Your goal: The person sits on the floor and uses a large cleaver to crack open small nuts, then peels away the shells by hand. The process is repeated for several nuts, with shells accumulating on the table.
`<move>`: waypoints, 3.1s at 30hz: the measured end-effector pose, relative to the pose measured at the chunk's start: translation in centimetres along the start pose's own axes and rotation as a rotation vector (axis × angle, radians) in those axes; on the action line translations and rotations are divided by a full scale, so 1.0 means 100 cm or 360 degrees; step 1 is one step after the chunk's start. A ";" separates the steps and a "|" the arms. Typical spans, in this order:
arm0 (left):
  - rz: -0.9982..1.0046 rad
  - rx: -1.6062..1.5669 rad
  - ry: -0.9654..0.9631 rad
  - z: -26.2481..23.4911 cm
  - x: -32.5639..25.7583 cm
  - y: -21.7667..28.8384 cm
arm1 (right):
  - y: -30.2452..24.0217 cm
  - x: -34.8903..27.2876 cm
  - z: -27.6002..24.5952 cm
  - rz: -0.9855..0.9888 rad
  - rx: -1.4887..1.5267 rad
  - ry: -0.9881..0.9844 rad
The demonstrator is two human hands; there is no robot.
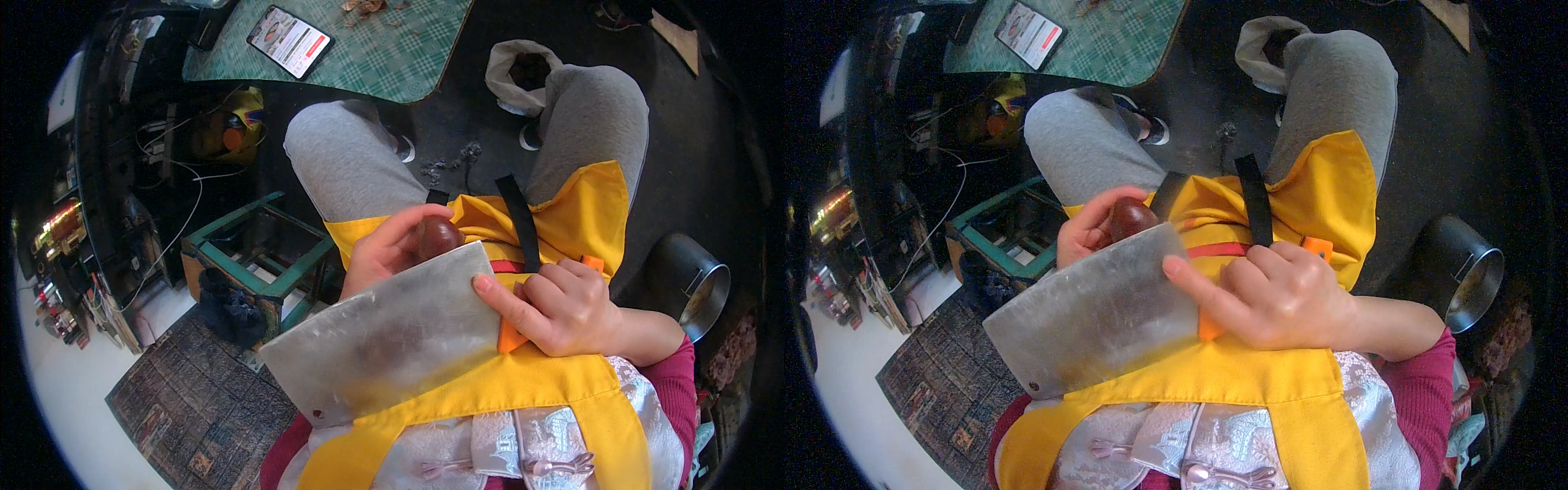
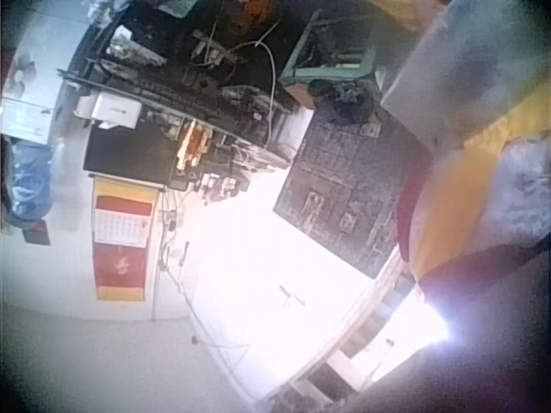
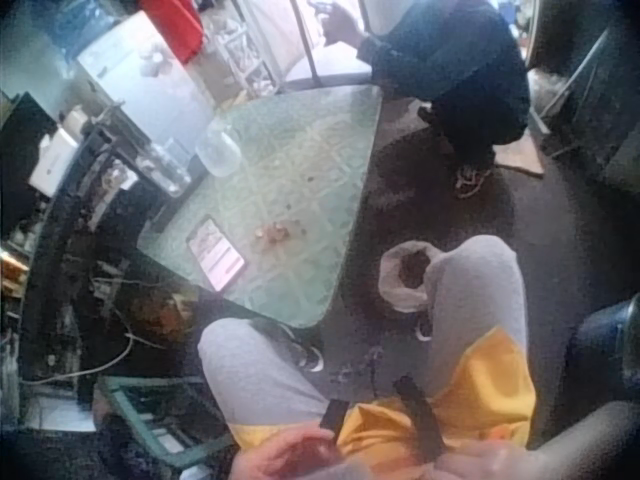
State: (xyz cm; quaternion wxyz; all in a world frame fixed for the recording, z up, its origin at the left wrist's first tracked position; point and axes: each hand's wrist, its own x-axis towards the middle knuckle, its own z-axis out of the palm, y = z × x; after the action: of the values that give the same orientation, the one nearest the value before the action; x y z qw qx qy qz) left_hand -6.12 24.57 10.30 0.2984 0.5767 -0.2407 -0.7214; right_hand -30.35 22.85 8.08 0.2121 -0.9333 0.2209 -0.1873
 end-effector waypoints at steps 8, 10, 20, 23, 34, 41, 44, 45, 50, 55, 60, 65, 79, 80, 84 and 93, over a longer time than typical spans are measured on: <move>-0.0084 0.0087 -0.0012 -0.003 -0.016 0.003 | -0.010 0.001 -0.007 -0.0027 0.0062 -0.0012; -0.0084 0.0091 -0.0090 -0.009 -0.019 0.001 | -0.011 0.003 -0.012 -0.0043 0.0068 -0.0050; 0.0188 -0.0147 0.0124 -0.008 -0.003 -0.023 | -0.009 0.006 -0.011 -0.0023 0.0017 0.0017; 0.0148 -0.0265 0.0001 -0.005 -0.001 -0.020 | -0.009 0.006 -0.012 -0.0017 0.0002 0.0021; 0.0067 -0.0107 -0.0032 0.002 -0.008 -0.006 | -0.007 0.004 -0.002 -0.0071 -0.0094 0.0167; 0.0239 -0.0108 -0.0111 -0.006 -0.019 -0.011 | -0.012 0.002 -0.013 -0.0032 -0.0005 0.0033; 0.0299 -0.0137 -0.0133 -0.009 -0.024 -0.014 | -0.009 0.004 -0.016 -0.0013 0.0052 0.0088; 0.0310 -0.0155 -0.0176 -0.013 -0.020 -0.020 | -0.008 0.003 -0.015 0.0017 0.0051 0.0109; 0.0145 -0.0090 0.0004 -0.002 -0.009 -0.011 | -0.007 0.008 -0.012 -0.0062 0.0017 0.0024; 0.0119 -0.0041 0.0055 0.004 -0.005 -0.006 | -0.007 0.010 -0.012 -0.0049 -0.0014 0.0019; 0.0245 -0.0035 0.0012 -0.001 -0.005 -0.013 | -0.004 0.009 -0.002 -0.0071 -0.0077 0.0204; 0.0307 -0.0096 -0.0018 0.002 -0.005 -0.016 | -0.004 0.008 -0.001 -0.0061 -0.0075 0.0207; 0.0110 -0.0127 -0.0245 -0.013 0.000 -0.027 | 0.001 0.005 -0.002 -0.0048 0.0003 0.0178; 0.0163 -0.0156 -0.0155 -0.004 0.002 -0.024 | 0.001 0.007 -0.001 -0.0059 0.0013 0.0177; 0.0163 -0.0119 -0.0037 0.006 0.006 -0.013 | 0.002 0.008 -0.001 -0.0054 0.0008 0.0154; 0.0083 0.0089 -0.0031 0.006 0.005 -0.004 | 0.001 0.006 -0.006 -0.0007 0.0046 0.0040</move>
State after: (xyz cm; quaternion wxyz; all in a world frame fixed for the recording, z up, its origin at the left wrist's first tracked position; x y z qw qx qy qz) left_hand -6.80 24.47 9.81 0.2984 0.5713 -0.2787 -0.7120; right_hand -30.12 22.27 8.70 0.2224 -0.9282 0.2187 -0.2027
